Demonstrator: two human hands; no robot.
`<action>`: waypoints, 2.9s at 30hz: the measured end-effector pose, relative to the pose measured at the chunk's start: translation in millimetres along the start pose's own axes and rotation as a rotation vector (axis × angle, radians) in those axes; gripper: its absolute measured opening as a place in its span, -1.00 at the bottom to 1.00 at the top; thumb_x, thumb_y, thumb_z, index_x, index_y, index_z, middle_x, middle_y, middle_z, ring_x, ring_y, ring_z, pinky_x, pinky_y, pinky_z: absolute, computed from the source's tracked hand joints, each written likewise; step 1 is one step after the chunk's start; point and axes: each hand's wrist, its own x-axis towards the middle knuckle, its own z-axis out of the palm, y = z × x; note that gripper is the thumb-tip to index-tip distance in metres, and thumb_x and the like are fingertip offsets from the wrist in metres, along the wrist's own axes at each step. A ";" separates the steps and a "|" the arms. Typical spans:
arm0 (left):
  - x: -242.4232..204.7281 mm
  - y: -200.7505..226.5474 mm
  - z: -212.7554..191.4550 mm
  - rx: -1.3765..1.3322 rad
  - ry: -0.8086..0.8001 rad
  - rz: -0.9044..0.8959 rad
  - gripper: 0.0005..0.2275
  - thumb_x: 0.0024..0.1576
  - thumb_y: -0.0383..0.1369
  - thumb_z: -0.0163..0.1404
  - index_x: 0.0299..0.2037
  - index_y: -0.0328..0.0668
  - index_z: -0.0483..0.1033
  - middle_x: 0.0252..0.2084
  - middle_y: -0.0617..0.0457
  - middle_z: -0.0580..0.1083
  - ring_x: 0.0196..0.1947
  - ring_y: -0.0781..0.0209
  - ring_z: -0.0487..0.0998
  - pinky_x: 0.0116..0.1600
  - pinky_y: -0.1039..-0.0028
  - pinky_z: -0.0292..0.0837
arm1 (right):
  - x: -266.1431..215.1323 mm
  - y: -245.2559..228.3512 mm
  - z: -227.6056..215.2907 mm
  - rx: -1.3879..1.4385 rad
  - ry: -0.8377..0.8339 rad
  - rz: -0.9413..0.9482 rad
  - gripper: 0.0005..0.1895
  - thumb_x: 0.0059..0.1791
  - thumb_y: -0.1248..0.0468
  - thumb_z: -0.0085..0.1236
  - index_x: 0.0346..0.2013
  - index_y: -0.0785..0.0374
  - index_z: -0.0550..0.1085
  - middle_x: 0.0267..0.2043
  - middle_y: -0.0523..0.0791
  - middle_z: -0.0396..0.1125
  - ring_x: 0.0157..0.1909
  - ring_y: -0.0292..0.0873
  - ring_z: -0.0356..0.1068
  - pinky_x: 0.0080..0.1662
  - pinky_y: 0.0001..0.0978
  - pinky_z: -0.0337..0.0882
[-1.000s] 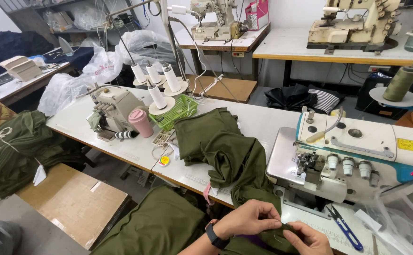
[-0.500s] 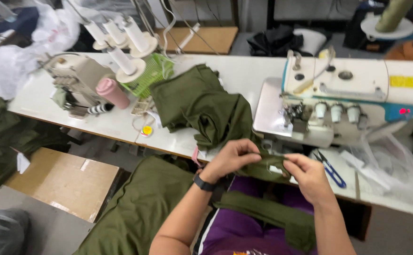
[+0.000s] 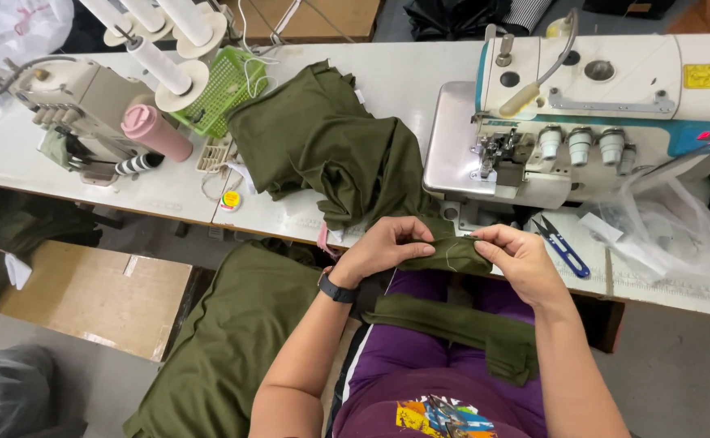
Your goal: Handling and inspecting green fabric pieces at a sewing workstation.
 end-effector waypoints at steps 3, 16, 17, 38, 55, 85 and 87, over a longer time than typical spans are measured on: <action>-3.6 2.7 -3.8 -0.019 0.023 0.007 -0.87 0.10 -0.41 0.27 -0.21 -0.23 0.65 -0.38 0.04 0.60 -0.29 0.34 0.52 -0.13 0.46 0.47 | 4.2 7.3 -3.0 -0.027 -0.020 0.025 -0.84 0.03 0.42 0.21 -0.11 0.36 0.62 -0.43 -0.12 0.49 -0.35 -0.41 0.32 -0.29 -0.53 0.47; -44.2 18.5 42.7 0.489 0.360 -0.033 -0.78 0.21 -0.17 0.11 0.00 0.03 0.51 -0.30 0.06 0.64 -0.23 -0.02 0.67 -0.12 0.13 0.57 | -16.4 45.1 29.0 0.415 0.002 0.198 -0.64 0.10 0.39 0.00 0.20 0.41 0.36 -0.16 0.10 0.50 -0.25 -0.10 0.55 -0.28 -0.15 0.64; -46.5 16.7 50.4 0.346 0.316 -0.099 -0.66 0.21 -0.21 0.12 0.14 -0.07 0.38 -0.22 -0.07 0.62 -0.16 -0.07 0.66 -0.06 0.15 0.58 | -16.8 69.3 25.0 0.417 -0.005 0.207 -0.61 0.10 0.39 -0.02 0.25 0.36 0.33 -0.12 0.06 0.49 -0.32 -0.26 0.40 -0.28 -0.20 0.64; -60.3 11.1 56.9 0.059 0.288 -0.150 -0.57 0.30 -0.59 -0.14 0.39 -0.11 0.22 -0.13 -0.09 0.33 -0.16 0.22 0.46 -0.09 0.33 0.48 | -24.7 -23.0 65.3 -0.034 0.018 0.204 -0.47 0.05 0.49 -0.01 0.33 0.13 0.41 0.14 0.14 0.43 -0.03 -0.12 0.47 -0.21 -0.22 0.64; -55.9 -1.2 50.5 0.771 0.461 0.013 -0.61 -0.06 -0.20 0.36 -0.07 -0.11 0.57 -0.22 0.05 0.37 -0.23 0.07 0.45 -0.30 0.24 0.43 | -16.6 36.0 70.2 -0.449 0.055 -0.377 -0.75 -0.12 0.54 0.03 -0.22 0.32 0.58 -0.01 -0.03 0.49 0.06 -0.09 0.51 0.02 -0.29 0.54; -53.1 -39.3 29.9 0.275 0.249 -0.171 -0.84 0.16 -0.18 0.17 -0.33 -0.03 0.63 -0.29 0.11 0.54 -0.25 0.23 0.53 -0.09 0.37 0.40 | -9.2 44.1 52.8 -0.632 -0.211 0.183 -0.83 0.02 0.30 0.13 -0.14 0.26 0.59 -0.19 -0.10 0.57 -0.17 -0.14 0.56 -0.09 -0.31 0.48; -56.3 -52.5 29.9 0.259 0.329 -0.103 -0.79 0.03 -0.30 0.29 -0.21 -0.20 0.66 -0.26 -0.19 0.57 -0.08 -0.19 0.60 0.04 0.13 0.50 | -11.7 53.9 55.1 -0.562 -0.158 -0.064 -0.89 -0.03 0.31 0.29 -0.25 0.29 0.62 -0.32 0.05 0.56 -0.19 0.10 0.60 -0.16 -0.13 0.57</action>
